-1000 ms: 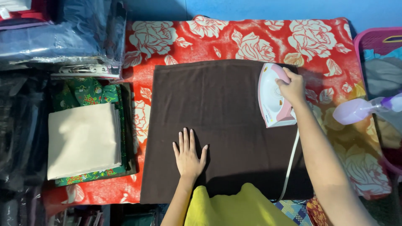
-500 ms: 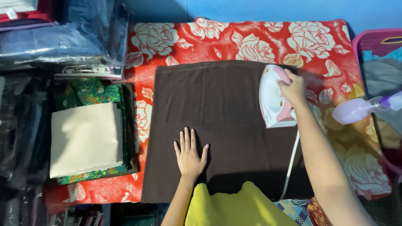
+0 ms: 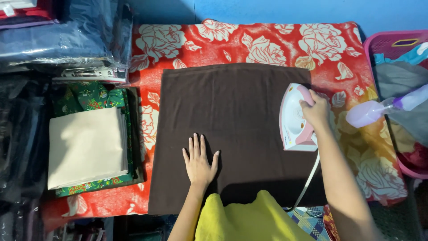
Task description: Ironing a piece of brown fabric on an ironing board.
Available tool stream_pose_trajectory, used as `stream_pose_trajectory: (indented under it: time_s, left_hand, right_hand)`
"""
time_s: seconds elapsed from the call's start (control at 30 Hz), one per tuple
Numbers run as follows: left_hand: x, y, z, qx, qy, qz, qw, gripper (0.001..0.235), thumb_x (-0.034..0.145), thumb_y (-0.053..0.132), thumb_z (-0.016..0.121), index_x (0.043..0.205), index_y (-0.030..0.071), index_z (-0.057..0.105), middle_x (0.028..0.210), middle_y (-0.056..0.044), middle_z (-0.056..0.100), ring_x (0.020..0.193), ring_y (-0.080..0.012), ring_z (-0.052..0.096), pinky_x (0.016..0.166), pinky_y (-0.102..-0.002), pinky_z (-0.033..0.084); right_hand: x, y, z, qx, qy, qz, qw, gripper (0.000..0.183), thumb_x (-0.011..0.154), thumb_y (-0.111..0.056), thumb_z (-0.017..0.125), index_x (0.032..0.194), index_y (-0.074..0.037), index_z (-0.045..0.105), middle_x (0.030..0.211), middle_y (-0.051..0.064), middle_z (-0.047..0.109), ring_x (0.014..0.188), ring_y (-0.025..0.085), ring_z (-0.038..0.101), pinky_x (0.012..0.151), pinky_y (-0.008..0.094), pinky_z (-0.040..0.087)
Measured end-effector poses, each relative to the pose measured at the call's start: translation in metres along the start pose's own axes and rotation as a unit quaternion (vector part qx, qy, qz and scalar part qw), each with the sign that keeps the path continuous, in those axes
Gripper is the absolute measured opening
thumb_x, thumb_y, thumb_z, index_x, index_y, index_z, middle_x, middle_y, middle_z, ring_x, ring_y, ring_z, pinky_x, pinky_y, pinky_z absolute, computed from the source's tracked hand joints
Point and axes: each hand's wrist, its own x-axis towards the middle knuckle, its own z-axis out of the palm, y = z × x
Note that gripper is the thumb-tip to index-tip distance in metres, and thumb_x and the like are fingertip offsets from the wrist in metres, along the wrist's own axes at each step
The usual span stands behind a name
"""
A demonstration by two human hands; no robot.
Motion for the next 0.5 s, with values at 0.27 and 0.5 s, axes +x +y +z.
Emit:
stream_pose_trajectory:
  time_s: [0.27,0.5]
  left_hand:
    - [0.000,0.000,-0.002,-0.001,-0.012,0.000,1.000,0.082,0.100,0.064,0.035,0.163,0.015,0.018,0.171,-0.012,0.013,0.157,-0.0315,0.011,0.123,-0.059,0.013]
    - [0.001,0.001,-0.005,-0.001,-0.021,0.000,1.000,0.082,0.100,0.064,0.035,0.163,0.014,0.017,0.171,-0.013,0.012,0.157,-0.0322,0.010,0.123,-0.060,0.013]
  right_hand:
    - [-0.064,0.016,-0.022,-0.016,-0.009,0.023,1.000,0.056,0.093,-0.027,0.072,0.145,-0.008,0.063,0.136,0.027,0.064,0.125,0.044,0.058,0.103,0.052,0.048]
    - [-0.130,0.022,-0.042,0.024,-0.040,0.057,0.997,0.058,0.092,-0.023,0.072,0.148,-0.013,0.062,0.081,0.025,0.071,0.075,0.037,0.073,0.074,0.043,0.054]
